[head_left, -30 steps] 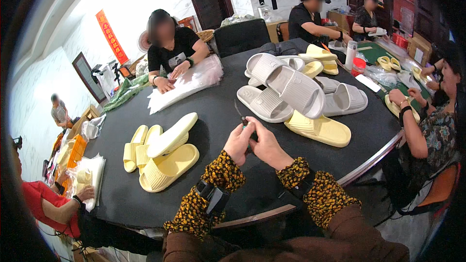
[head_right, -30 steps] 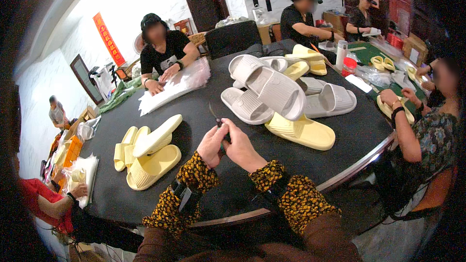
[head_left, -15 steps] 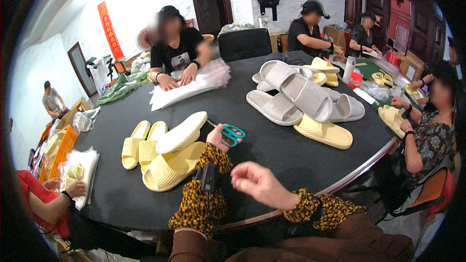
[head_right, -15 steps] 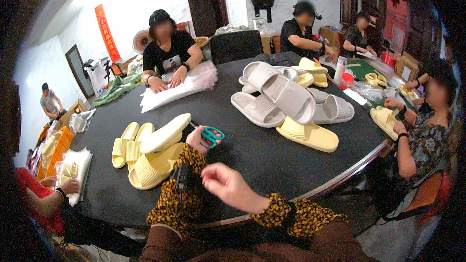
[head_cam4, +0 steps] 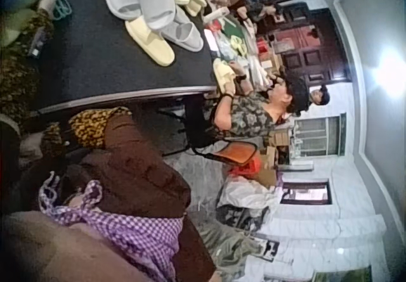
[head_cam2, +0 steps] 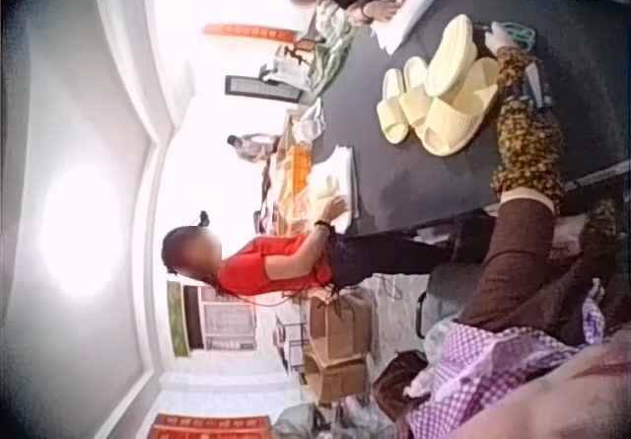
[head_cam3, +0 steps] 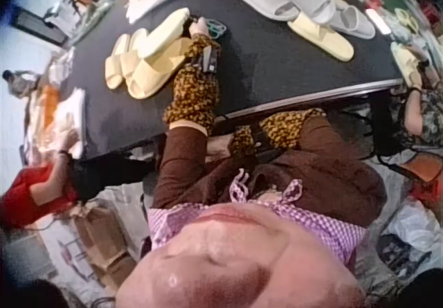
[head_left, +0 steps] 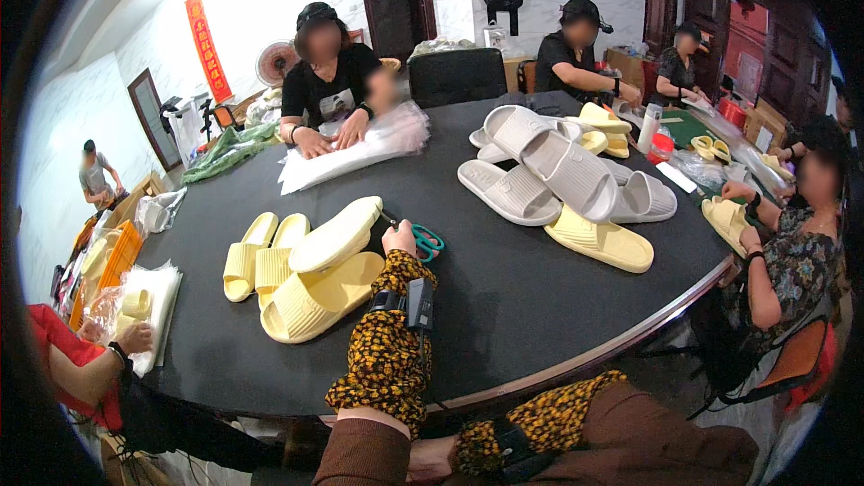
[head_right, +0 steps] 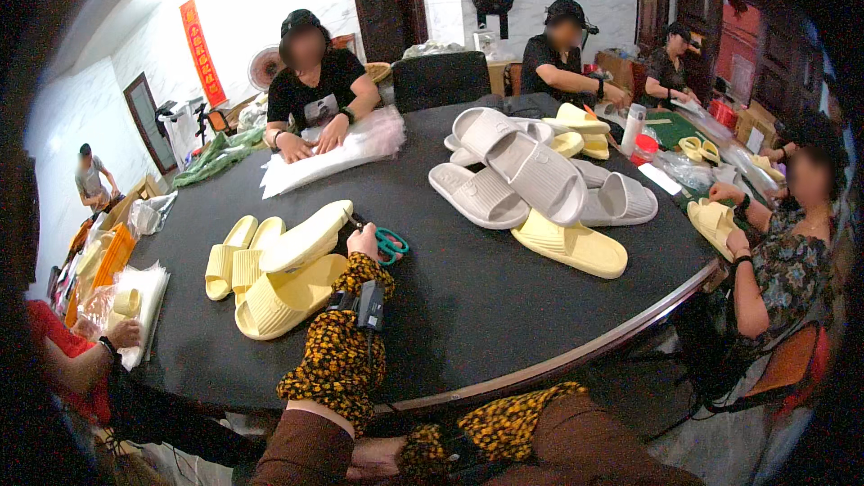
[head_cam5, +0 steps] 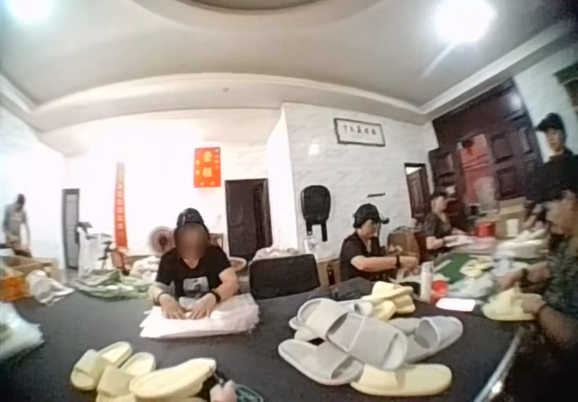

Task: Using scissors to trim excess material and threads from foam sandals at a factory workstation.

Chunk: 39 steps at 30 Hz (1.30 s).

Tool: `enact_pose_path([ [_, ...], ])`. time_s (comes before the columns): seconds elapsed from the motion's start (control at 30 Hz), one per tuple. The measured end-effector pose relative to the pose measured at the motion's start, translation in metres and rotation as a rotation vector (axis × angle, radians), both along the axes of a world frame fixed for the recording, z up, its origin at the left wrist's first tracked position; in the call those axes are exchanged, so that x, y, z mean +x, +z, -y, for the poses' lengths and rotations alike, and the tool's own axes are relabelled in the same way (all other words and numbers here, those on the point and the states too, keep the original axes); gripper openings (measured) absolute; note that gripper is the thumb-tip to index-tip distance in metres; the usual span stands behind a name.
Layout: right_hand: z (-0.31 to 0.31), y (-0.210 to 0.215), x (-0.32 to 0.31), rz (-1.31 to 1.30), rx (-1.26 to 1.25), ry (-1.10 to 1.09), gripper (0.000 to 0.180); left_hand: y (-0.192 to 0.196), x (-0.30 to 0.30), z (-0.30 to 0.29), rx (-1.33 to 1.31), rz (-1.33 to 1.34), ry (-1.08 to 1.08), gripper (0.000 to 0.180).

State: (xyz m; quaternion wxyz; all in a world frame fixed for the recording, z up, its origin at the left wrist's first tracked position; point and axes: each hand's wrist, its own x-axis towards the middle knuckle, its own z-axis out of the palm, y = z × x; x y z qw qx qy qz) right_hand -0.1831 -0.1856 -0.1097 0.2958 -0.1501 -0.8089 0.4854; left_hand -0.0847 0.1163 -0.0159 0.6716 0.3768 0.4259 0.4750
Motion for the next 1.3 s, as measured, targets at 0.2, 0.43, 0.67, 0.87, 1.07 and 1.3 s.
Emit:
enact_pose_path([
  [0.2,0.009,-0.005,-0.023,-0.140,-0.262,0.037,0.027,-0.001,0.001,0.003,0.041,-0.018,0.057,0.026],
  [0.43,0.024,0.011,-0.030,-0.448,-0.763,0.158,0.028,-0.003,0.000,-0.002,0.041,-0.038,0.058,0.025],
  [0.67,0.031,0.016,-0.045,-0.823,-1.189,0.281,0.029,-0.015,-0.016,-0.013,0.034,-0.023,0.051,0.025],
  [0.87,0.033,0.007,-0.042,-1.046,-1.323,0.293,0.031,-0.016,-0.006,-0.011,0.036,-0.003,-0.006,0.033],
  [1.07,0.031,0.000,-0.046,-1.205,-1.367,0.266,0.033,-0.010,-0.010,-0.007,0.047,0.029,-0.005,0.028],
  [1.3,0.018,0.039,-0.017,-0.965,-1.554,0.325,0.034,-0.011,-0.012,-0.005,0.052,0.048,-0.003,0.028],
])
